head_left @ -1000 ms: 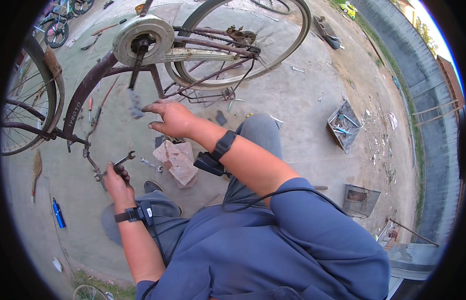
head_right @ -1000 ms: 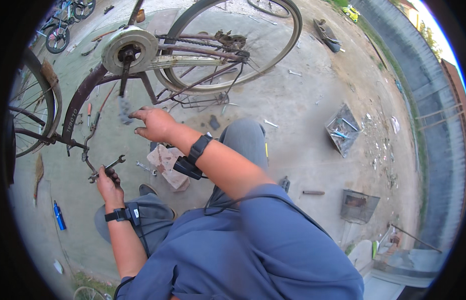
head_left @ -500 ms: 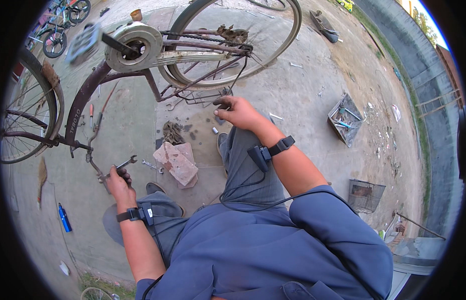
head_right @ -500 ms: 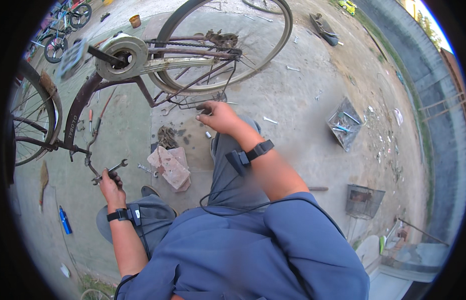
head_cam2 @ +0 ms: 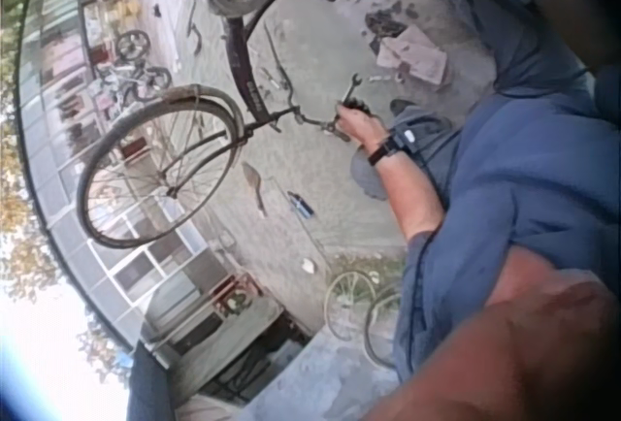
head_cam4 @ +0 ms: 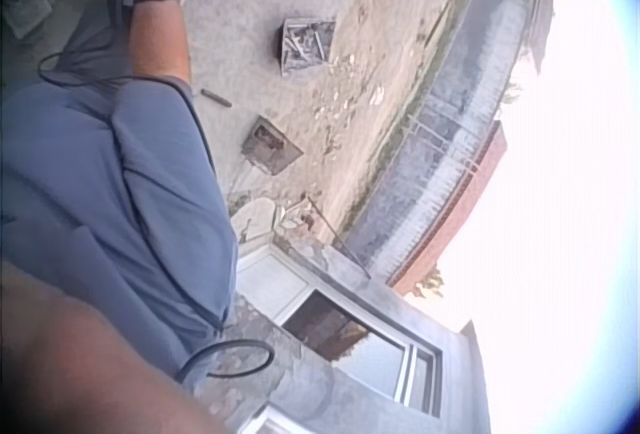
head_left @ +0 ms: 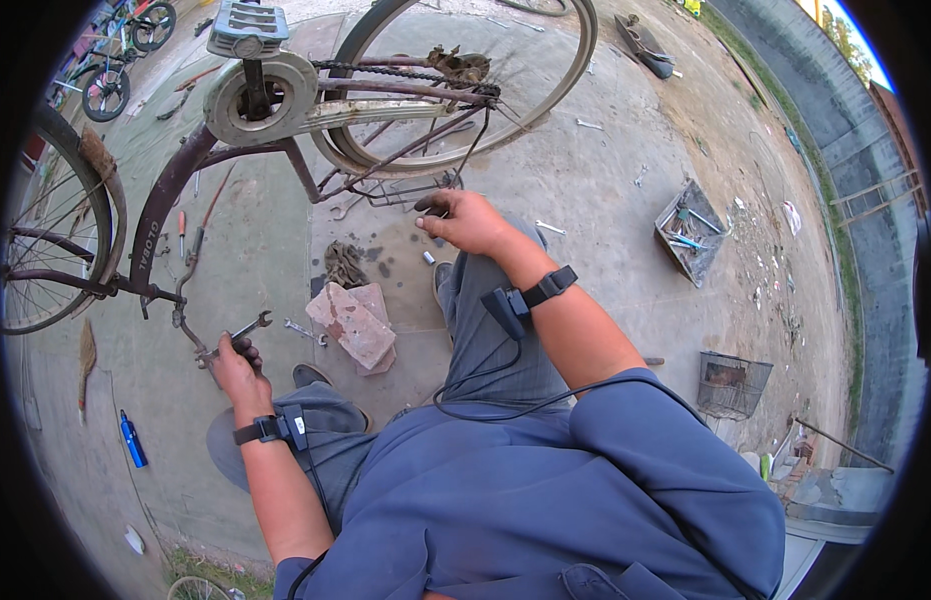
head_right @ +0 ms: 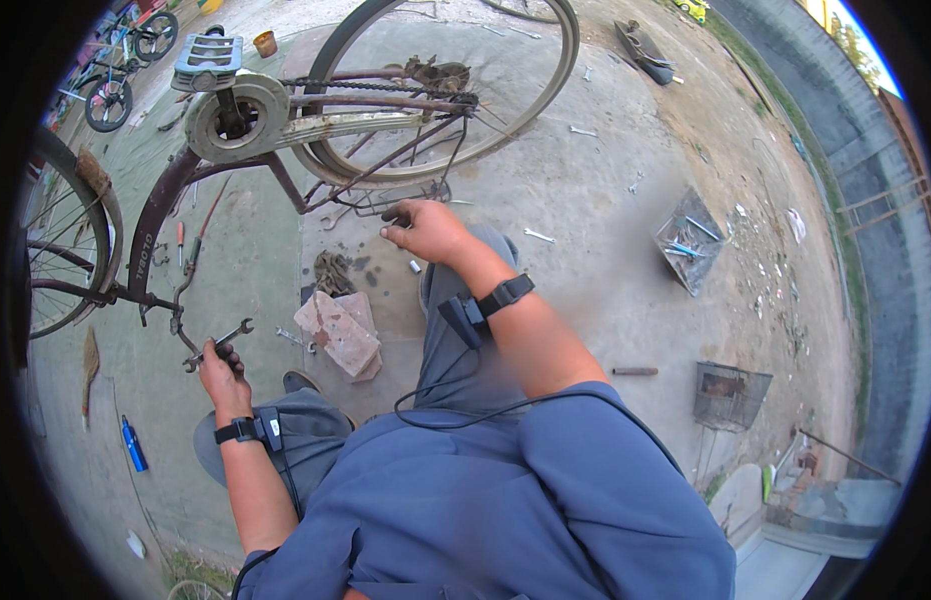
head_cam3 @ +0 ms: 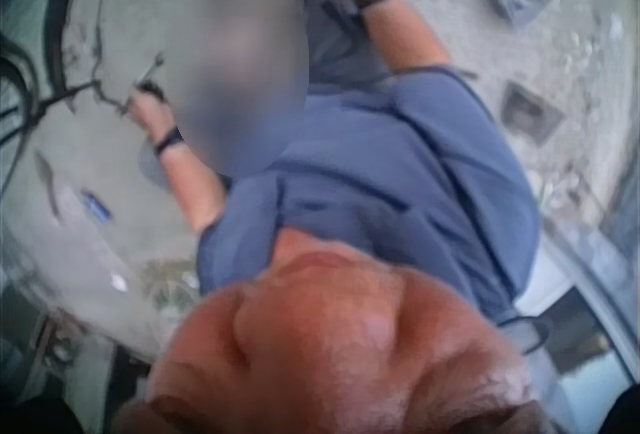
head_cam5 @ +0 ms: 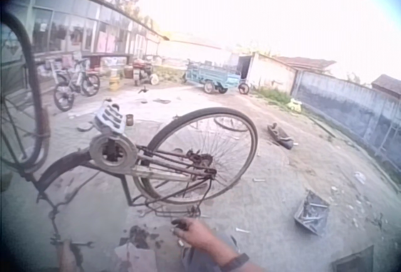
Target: The person removes a bicycle pedal, cleans it with a rag, applies lubricant from a spray bottle, and then reattaches it to the crank arm using a wrench.
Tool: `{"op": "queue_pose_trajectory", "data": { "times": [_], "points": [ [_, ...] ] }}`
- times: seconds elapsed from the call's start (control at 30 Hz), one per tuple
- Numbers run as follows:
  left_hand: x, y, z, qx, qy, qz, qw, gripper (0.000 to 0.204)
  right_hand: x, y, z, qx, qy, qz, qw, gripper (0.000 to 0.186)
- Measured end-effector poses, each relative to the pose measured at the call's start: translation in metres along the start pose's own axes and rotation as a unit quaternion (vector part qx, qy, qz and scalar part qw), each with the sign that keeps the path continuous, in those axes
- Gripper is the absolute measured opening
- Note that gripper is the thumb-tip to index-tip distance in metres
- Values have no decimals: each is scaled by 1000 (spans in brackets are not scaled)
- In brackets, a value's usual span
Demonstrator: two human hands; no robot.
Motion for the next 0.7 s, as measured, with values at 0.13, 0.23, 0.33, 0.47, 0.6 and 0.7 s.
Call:
{"op": "queue_pose_trajectory", "data": {
  "times": [0.13, 0.23, 0.33, 0.47, 0.6, 0.7],
  "points": [
    [0, 0, 0, 3, 6, -3, 1000, 22, 2, 3, 1, -14, 6, -15, 1000, 34],
    [0, 1, 0, 2, 8, -8, 1000, 22, 2, 4, 0, -9, 6, -21, 1000, 34],
    [0, 1, 0, 3, 8, -9, 1000, 22, 1, 4, -1, -3, -2, -20, 1000, 37],
    [0, 1, 1, 2, 4, -8, 1000, 22, 1, 5, -1, -2, -9, -24, 1000, 38],
    [-1, 2, 3, 0, 1, -9, 1000, 22, 1, 8, -1, -12, 6, -36, 999, 35],
    [-1, 2, 3, 4, 6, -8, 1000, 22, 1, 8, -1, -7, 7, -36, 999, 34]
  ]
}}
Point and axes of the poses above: each hand's wrist, its own z-axis towards the middle knuckle, its own x-axis out of the palm, y = z × x, the point moved 3 cm from there along z, towards the middle knuckle, and after that the axes turned 1 degree about z, right-handed, at the moved point
